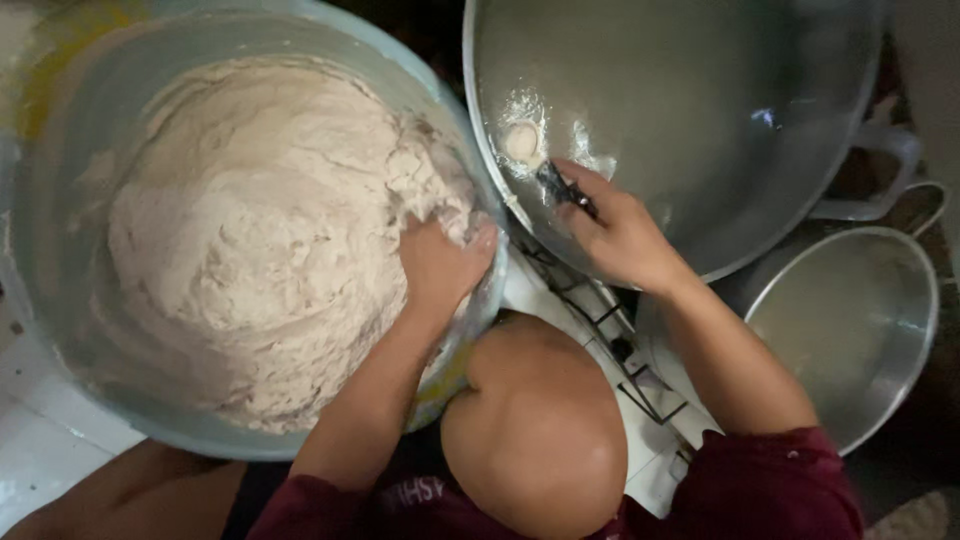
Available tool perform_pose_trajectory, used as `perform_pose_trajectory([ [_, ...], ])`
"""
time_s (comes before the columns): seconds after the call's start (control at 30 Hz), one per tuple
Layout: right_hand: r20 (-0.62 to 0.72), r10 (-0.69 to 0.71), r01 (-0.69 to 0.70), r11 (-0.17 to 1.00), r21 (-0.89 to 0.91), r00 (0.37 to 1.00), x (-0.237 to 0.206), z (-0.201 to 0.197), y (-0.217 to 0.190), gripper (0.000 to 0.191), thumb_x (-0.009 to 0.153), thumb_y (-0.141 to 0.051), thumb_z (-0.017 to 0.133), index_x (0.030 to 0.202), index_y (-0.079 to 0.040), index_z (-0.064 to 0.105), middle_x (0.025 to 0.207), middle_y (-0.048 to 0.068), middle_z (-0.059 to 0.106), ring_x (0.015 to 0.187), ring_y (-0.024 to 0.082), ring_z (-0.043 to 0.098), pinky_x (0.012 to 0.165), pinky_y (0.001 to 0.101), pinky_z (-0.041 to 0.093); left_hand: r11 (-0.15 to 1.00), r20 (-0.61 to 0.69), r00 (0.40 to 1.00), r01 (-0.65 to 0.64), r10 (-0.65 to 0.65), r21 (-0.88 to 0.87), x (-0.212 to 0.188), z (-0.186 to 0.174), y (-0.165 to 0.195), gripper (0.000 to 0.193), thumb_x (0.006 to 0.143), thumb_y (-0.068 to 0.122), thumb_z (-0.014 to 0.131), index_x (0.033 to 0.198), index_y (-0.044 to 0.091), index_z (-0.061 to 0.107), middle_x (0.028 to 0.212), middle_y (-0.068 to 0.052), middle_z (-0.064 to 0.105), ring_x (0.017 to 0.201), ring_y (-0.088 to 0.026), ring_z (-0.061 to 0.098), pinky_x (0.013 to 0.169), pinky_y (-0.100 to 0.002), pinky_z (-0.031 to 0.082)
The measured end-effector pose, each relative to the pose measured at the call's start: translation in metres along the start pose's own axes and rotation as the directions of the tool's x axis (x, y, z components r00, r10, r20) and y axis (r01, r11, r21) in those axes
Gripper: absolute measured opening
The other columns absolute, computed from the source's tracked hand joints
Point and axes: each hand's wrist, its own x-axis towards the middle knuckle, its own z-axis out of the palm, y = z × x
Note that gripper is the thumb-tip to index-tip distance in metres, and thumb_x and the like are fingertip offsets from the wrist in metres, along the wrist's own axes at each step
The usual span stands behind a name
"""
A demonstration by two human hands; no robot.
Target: The person scoops dough from a large plastic basin with a hand scoop, dips the scoop in a water-filled pan, and forms the dough into balls by hand, placing each ball into a metal tray. The person repeats this cycle continuously, wetting the scoop and hands to keep the dough from sticking.
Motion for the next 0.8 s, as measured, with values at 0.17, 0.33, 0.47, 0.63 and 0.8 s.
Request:
perform_pose_trajectory([
  [0.17,-0.070,0.198,-0.204,0.974,-0.094,0.978,0.023,-0.013,0.011,0.051,0.095,-0.009,0.062,0.146,-0.005,0.056,0.117,0.021,0.070,0.094,0.027,0.069,0.083,0.0369,0.054,0.971,-0.101,0.995,-0.049,0.026,-0.233,-0.005,0.010,-0.009,0.022,0.083,0.023,0.076,0.092,0.004,0.071,0.087,-0.020,0.072,0.079,-0.041,0.070,0.075,-0.046,0.057],
  [0.33,0.063,0.501,-0.503,0.864,0.022,0.863,0.005,-0.023,-0.014,0.047,0.103,-0.016,0.059,0.149,-0.012,0.057,0.092,0.016,0.068,0.073,0.017,0.056,0.066,0.0332,0.048,0.961,-0.067,0.998,-0.007,-0.012,-0.277,-0.002,0.018,-0.012,0.018,0.087,0.019,0.078,0.086,0.005,0.068,0.077,-0.017,0.070,0.069,-0.036,0.070,0.067,-0.043,0.056],
  [0.47,0.188,0.373,-0.395,0.913,0.099,0.909,-0.022,-0.007,-0.040,0.046,0.098,-0.014,0.063,0.143,-0.008,0.057,0.088,0.007,0.071,0.070,0.011,0.058,0.063,0.0286,0.050,0.927,-0.073,0.997,-0.045,0.019,-0.372,-0.002,0.015,-0.008,0.021,0.082,0.018,0.080,0.087,0.003,0.066,0.075,-0.015,0.070,0.066,-0.032,0.072,0.063,-0.040,0.057],
  [0.63,0.186,0.266,-0.282,0.957,0.065,0.946,-0.031,0.014,-0.054,0.046,0.098,-0.014,0.065,0.143,-0.007,0.057,0.082,0.009,0.068,0.068,0.010,0.062,0.064,0.0278,0.051,0.936,0.000,1.000,-0.021,0.023,-0.351,0.004,0.010,-0.002,0.021,0.079,0.015,0.079,0.094,0.004,0.071,0.081,-0.017,0.072,0.075,-0.033,0.075,0.066,-0.039,0.059],
  [0.8,0.423,0.349,-0.517,0.761,0.393,0.836,-0.020,0.015,-0.042,0.043,0.102,-0.011,0.056,0.144,-0.007,0.053,0.091,0.004,0.066,0.059,0.008,0.052,0.052,0.0266,0.047,0.990,0.126,0.990,0.083,-0.068,-0.118,0.017,0.003,0.006,0.030,0.067,0.017,0.082,0.091,0.002,0.074,0.084,-0.022,0.073,0.080,-0.040,0.072,0.071,-0.045,0.057],
])
